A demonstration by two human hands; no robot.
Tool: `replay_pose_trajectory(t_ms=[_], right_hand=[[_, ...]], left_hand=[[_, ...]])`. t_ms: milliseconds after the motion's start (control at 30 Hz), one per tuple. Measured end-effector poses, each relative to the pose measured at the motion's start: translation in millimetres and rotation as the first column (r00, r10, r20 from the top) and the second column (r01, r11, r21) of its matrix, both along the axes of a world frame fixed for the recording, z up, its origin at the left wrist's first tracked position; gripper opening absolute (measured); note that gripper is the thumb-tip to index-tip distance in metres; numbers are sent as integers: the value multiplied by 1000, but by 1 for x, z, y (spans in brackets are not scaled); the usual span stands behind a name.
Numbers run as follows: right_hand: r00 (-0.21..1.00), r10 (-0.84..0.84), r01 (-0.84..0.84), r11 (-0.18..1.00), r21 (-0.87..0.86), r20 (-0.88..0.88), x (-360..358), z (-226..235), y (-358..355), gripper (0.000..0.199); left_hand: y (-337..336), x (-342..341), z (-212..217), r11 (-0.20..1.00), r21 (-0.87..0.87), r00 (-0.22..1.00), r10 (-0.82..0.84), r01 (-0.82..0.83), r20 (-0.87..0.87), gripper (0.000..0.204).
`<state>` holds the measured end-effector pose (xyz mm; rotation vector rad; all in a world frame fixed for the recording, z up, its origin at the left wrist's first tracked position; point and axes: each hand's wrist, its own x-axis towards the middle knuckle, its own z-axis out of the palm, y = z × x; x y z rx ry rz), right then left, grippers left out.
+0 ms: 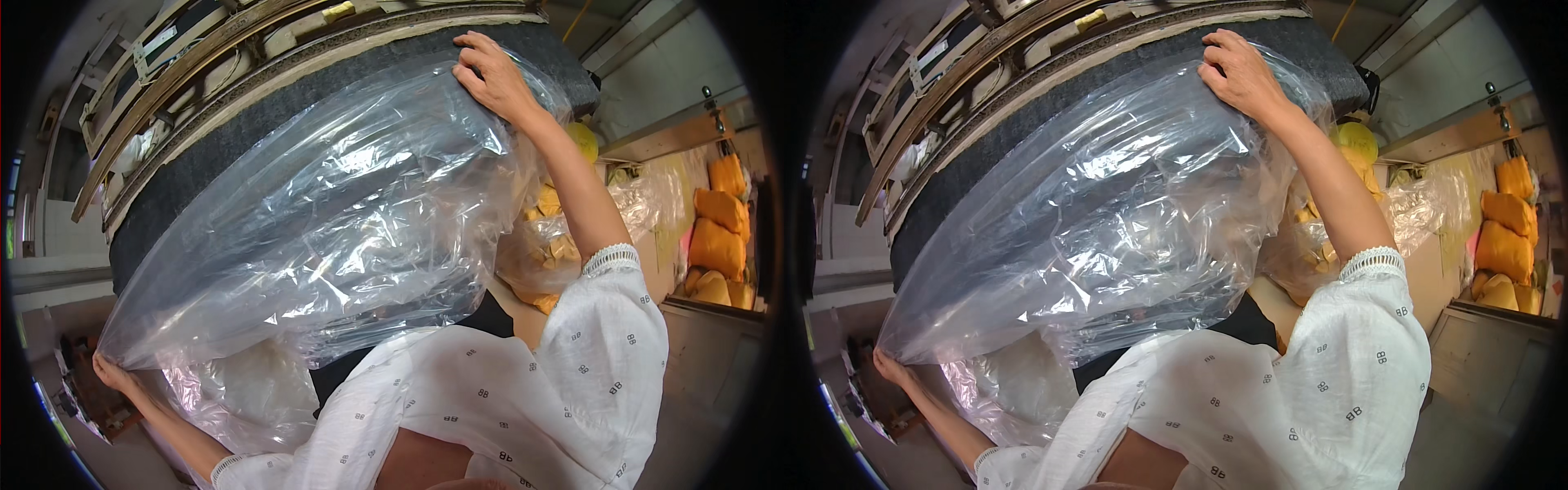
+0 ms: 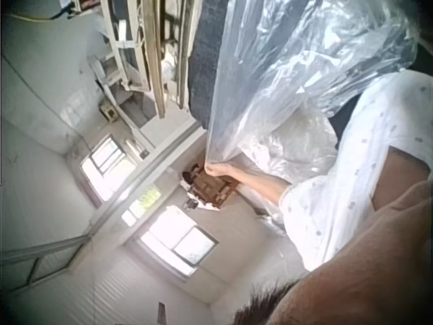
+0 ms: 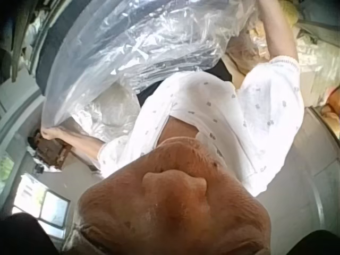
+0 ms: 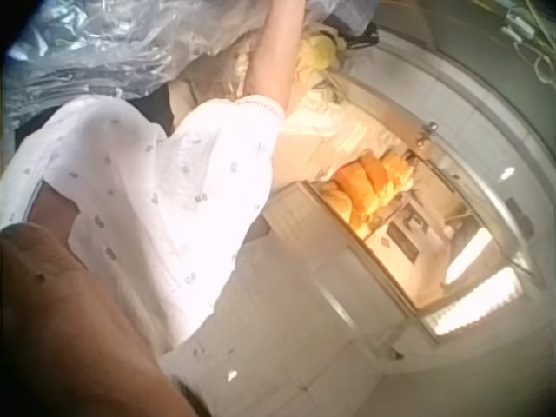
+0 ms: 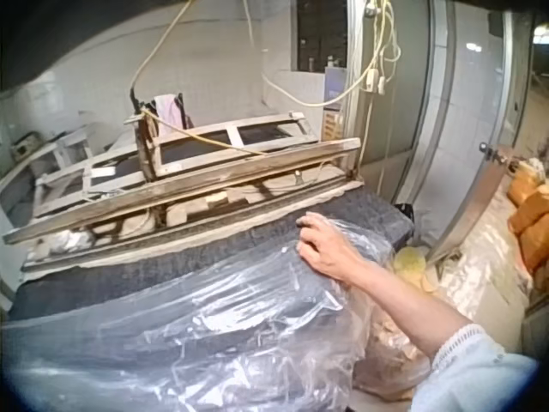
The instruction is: Covering a large mattress with a plastic sheet for protection or shipping.
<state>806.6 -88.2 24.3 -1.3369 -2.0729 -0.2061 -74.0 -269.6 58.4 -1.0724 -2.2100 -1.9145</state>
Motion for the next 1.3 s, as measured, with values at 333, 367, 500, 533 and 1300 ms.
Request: replay_pose_trajectory(t_ms=[333, 367, 500, 533, 1300], right_hand=[[969, -208, 236, 935, -264, 132, -6, 18, 26, 29], [970, -207, 234, 936, -262, 129, -6, 21, 30, 29], [973, -28, 62, 988, -141, 228, -8, 34, 43, 29], [979, 43, 13, 963, -271, 200, -8, 35, 47, 26], [806, -330, 319, 941, -107, -492, 152, -56, 142, 31]], left_hand=[[-62, 20, 21, 998, -41, 979, -36, 45, 199, 27], [-65, 27, 21, 996, -45, 973, -61, 72, 221, 28], [-85, 18, 15, 968, -211, 962, -75, 133, 262, 29], [-93, 6, 12, 953, -226, 944, -128, 203, 305, 30], [196, 155, -54, 937, 241, 957, -278, 251, 84, 16]])
